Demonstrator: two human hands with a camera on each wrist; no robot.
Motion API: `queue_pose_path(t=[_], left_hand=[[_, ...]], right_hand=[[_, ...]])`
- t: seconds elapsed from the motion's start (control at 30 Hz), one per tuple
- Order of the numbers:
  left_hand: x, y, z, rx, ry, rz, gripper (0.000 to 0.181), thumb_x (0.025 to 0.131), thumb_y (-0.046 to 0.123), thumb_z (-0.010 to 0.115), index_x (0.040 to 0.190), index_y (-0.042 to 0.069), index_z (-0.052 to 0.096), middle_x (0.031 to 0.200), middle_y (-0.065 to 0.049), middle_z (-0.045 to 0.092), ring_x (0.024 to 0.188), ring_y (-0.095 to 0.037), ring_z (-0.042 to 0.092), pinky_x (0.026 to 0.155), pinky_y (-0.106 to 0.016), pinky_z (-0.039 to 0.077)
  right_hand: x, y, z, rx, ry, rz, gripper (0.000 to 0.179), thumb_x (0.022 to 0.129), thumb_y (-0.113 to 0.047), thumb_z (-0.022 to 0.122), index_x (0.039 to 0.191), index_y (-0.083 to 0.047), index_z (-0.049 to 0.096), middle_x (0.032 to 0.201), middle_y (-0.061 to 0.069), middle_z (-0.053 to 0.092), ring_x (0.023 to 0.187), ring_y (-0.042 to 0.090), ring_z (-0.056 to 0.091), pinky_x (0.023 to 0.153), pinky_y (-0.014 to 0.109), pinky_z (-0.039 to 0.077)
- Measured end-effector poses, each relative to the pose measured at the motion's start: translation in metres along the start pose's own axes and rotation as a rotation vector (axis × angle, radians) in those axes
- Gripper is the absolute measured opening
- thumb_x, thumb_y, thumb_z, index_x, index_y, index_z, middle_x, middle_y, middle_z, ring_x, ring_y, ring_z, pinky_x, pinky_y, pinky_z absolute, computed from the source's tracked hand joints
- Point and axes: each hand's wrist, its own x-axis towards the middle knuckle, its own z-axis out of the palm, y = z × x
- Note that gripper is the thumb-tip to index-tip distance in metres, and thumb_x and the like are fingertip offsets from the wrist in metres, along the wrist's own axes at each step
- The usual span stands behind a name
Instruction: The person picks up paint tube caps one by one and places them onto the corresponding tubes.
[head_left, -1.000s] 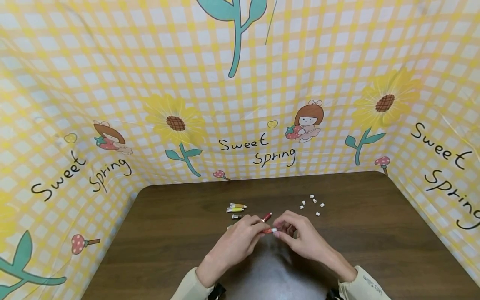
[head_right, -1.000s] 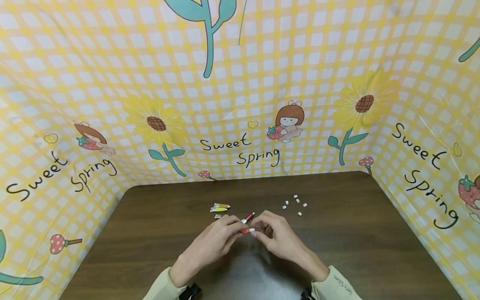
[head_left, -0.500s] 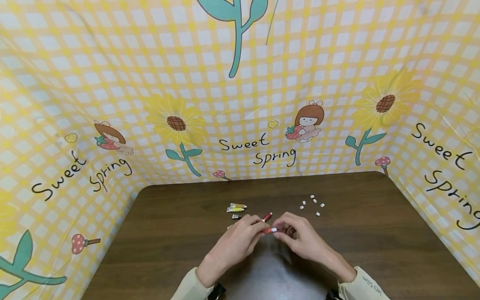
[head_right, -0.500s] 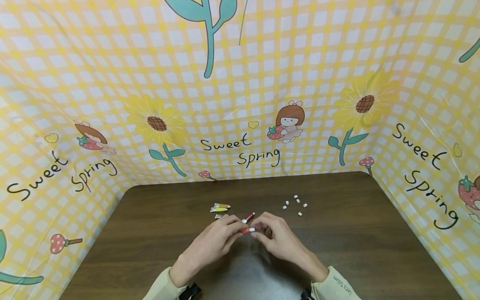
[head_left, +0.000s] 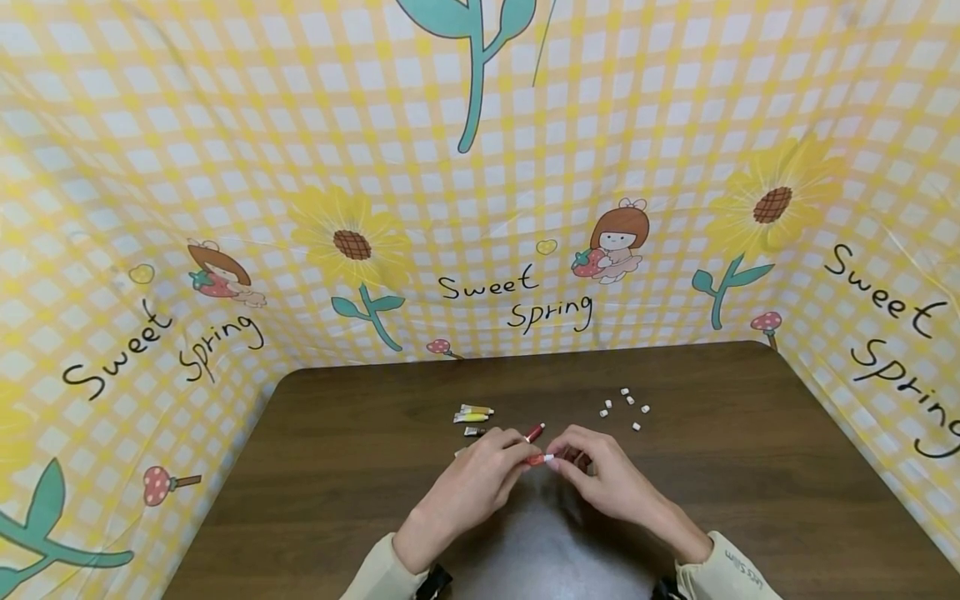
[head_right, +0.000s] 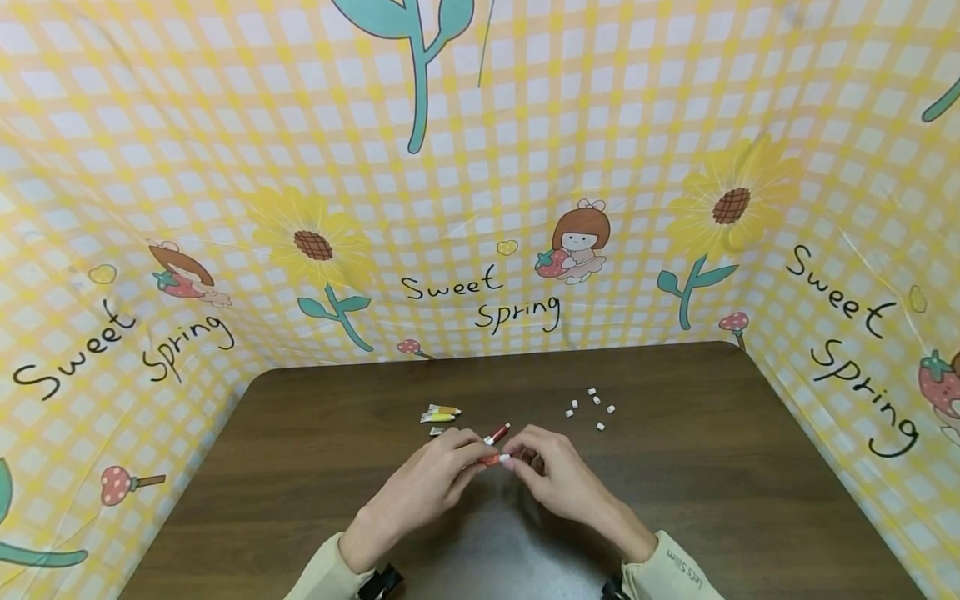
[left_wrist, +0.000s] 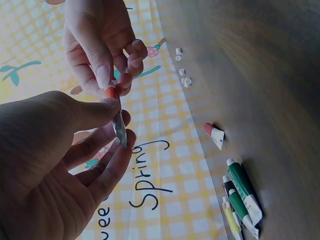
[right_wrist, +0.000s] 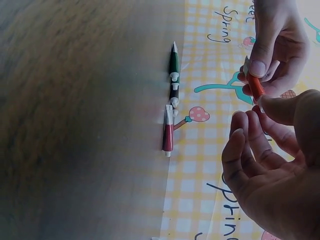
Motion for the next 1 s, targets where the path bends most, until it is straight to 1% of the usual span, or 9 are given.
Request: queue_pose_path(t=[0.1,0.27,0.4,0.5,0.6,0.67,0.73,0.9,1.0], left_hand=[[-0.0004,0.0002,0.0,0.007,0.002,0.002,0.017,0.105,0.016,0.07,0.12,0.02,0.077,0.114,0.006,0.072,0.098,-0.012,0.066,0.086,-0.026,0.059],[-0.0009,0.0005,0.0002,0.012,0.005,0.004,0.017,0.105,0.017,0.07,0.12,0.02,0.077,0.114,0.006,0.072,0.099,-0.012,0.066,0.086,-0.026,0.059],[-0.0005,0.0009,0.0001,0.011,0.004,0.003,0.017,0.105,0.017,0.07,0.12,0.02,0.077,0.115,0.006,0.072,0.099,-0.012,0.066,0.086,-0.026,0.059],[-0.0003,0.001,-0.0002,0.012,0.001,0.002,0.017,0.106,0.017,0.07,0.121,0.02,0.077,0.115,0.006,0.072,0.1,-0.012,0.066,0.087,-0.026,0.059],[-0.0002,0.0007,-0.0009,0.013,0.002,0.004,0.017,0.105,0.017,0.07,0.121,0.02,0.077,0.115,0.006,0.073,0.1,-0.012,0.066,0.087,-0.027,0.059],[-0.0002,0.0005,-0.0015,0.011,0.006,0.006,0.017,0.105,0.016,0.071,0.12,0.02,0.078,0.114,0.006,0.073,0.099,-0.012,0.066,0.087,-0.027,0.059],[0.0,0.0001,-0.0016,0.01,0.011,0.01,0.017,0.105,0.016,0.071,0.12,0.019,0.078,0.114,0.006,0.073,0.099,-0.012,0.066,0.087,-0.027,0.059],[0.0,-0.0009,-0.0014,0.014,0.015,0.017,0.017,0.105,0.015,0.071,0.119,0.019,0.078,0.114,0.006,0.073,0.098,-0.012,0.065,0.086,-0.026,0.059],[-0.0002,-0.0011,-0.0012,0.005,0.014,0.011,0.016,0.105,0.016,0.07,0.12,0.019,0.078,0.114,0.006,0.073,0.098,-0.012,0.065,0.085,-0.026,0.059]], right_hand=[[0.0001,-0.0001,-0.0001,-0.002,-0.005,0.015,0.007,0.103,-0.013,0.072,0.104,-0.018,0.077,0.094,-0.007,0.072,0.08,0.007,0.066,0.066,0.028,0.058],[0.0001,-0.0008,-0.0009,-0.007,-0.027,0.045,0.008,0.105,-0.016,0.069,0.104,-0.017,0.077,0.094,-0.001,0.074,0.079,0.003,0.063,0.066,0.027,0.057],[-0.0006,-0.001,-0.0018,-0.006,-0.042,0.053,0.011,0.106,-0.016,0.068,0.104,-0.013,0.078,0.094,-0.003,0.074,0.078,0.002,0.062,0.067,0.028,0.058],[-0.0007,-0.0005,-0.0024,-0.006,-0.047,0.056,0.013,0.107,-0.017,0.067,0.103,-0.011,0.078,0.094,-0.005,0.073,0.079,0.003,0.064,0.069,0.029,0.059],[-0.0001,0.0003,-0.0028,-0.011,-0.046,0.06,0.012,0.108,-0.019,0.066,0.105,-0.016,0.078,0.094,-0.008,0.072,0.08,0.005,0.064,0.07,0.028,0.058],[0.0001,0.0007,-0.0033,-0.011,-0.035,0.057,0.009,0.106,-0.019,0.068,0.106,-0.019,0.077,0.093,-0.009,0.071,0.079,0.006,0.064,0.068,0.027,0.058],[0.0002,0.001,-0.004,-0.013,-0.019,0.034,0.005,0.104,-0.018,0.073,0.107,-0.021,0.076,0.092,-0.01,0.069,0.079,0.005,0.064,0.065,0.026,0.057],[0.001,0.0019,-0.0053,-0.022,0.021,-0.079,0.018,0.095,-0.008,0.082,0.106,-0.018,0.073,0.092,-0.007,0.068,0.076,0.004,0.062,0.058,0.029,0.056],[0.0017,0.0021,-0.0052,-0.018,0.029,-0.106,0.021,0.092,-0.004,0.083,0.105,-0.018,0.073,0.094,-0.006,0.068,0.077,0.004,0.062,0.057,0.029,0.056]])
